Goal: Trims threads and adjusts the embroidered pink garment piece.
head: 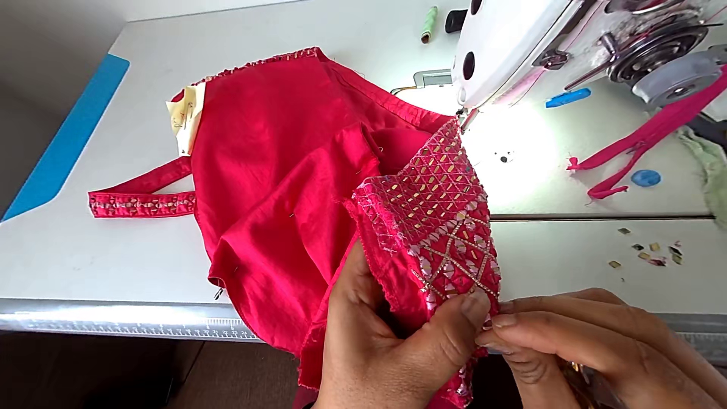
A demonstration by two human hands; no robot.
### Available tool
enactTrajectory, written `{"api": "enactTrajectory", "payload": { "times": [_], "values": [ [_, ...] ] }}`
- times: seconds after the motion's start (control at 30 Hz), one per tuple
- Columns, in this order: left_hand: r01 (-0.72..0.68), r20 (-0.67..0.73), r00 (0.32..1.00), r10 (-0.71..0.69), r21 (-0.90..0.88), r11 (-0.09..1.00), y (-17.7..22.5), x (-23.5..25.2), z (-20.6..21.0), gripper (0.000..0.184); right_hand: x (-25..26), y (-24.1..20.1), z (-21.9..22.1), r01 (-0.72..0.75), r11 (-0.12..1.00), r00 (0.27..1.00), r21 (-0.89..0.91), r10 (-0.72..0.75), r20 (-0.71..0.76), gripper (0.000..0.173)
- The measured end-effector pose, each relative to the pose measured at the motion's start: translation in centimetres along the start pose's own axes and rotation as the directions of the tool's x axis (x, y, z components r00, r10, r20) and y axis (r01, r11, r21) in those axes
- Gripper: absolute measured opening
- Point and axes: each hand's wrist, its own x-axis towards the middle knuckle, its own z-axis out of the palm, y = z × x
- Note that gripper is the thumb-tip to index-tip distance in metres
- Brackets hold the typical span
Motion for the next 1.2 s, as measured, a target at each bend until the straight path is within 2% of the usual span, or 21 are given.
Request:
{"api": "enactTrajectory", "payload": {
  "times": [0.37, 0.53, 0.67, 0.8, 0.9, 1.03, 1.2],
  "values": [
    [-0.052, 0.000, 0.999, 0.053, 0.190, 0.980, 0.0, -0.2, 0.3, 0.039, 0.4, -0.8, 0.0, 0.095, 0.945, 0.993, -0.313, -0.068, 0.097, 0.005],
    [0.009, 0.042, 0.999, -0.015, 0.127, 0.992, 0.1, -0.1, -0.3, 0.032, 0.5, 0.3, 0.5, 0.291, 0.913, 0.957, -0.287, -0.271, 0.108, 0.007],
    [0.073, 0.096, 0.993, -0.070, -0.027, 0.997, 0.0, 0.3, -1.0, 0.029, 0.3, 0.7, 0.9, 0.394, 0.892, 0.919, -0.222, -0.378, 0.110, 0.009],
    [0.092, 0.077, 0.993, -0.090, -0.023, 0.996, 0.2, 0.3, -0.9, 0.035, 0.1, 1.3, 0.9, 0.291, 0.947, 0.957, -0.139, -0.290, 0.028, 0.005],
    [0.113, 0.042, 0.993, -0.111, -0.052, 0.992, 0.2, 0.0, -0.6, 0.038, 0.0, 1.4, 0.7, 0.105, 0.994, 0.994, 0.040, -0.105, -0.010, 0.007],
    [0.135, 0.031, 0.990, -0.134, -0.039, 0.990, 0.3, -0.1, -0.9, 0.028, 0.0, 1.2, 0.0, -0.137, 0.966, 0.989, 0.221, 0.145, -0.021, 0.008],
    [0.110, 0.075, 0.992, -0.106, -0.049, 0.993, 0.1, -0.5, -1.4, 0.027, 0.0, 0.9, -0.5, -0.179, 0.962, 0.983, 0.207, 0.184, -0.009, 0.007]
  ]
}}
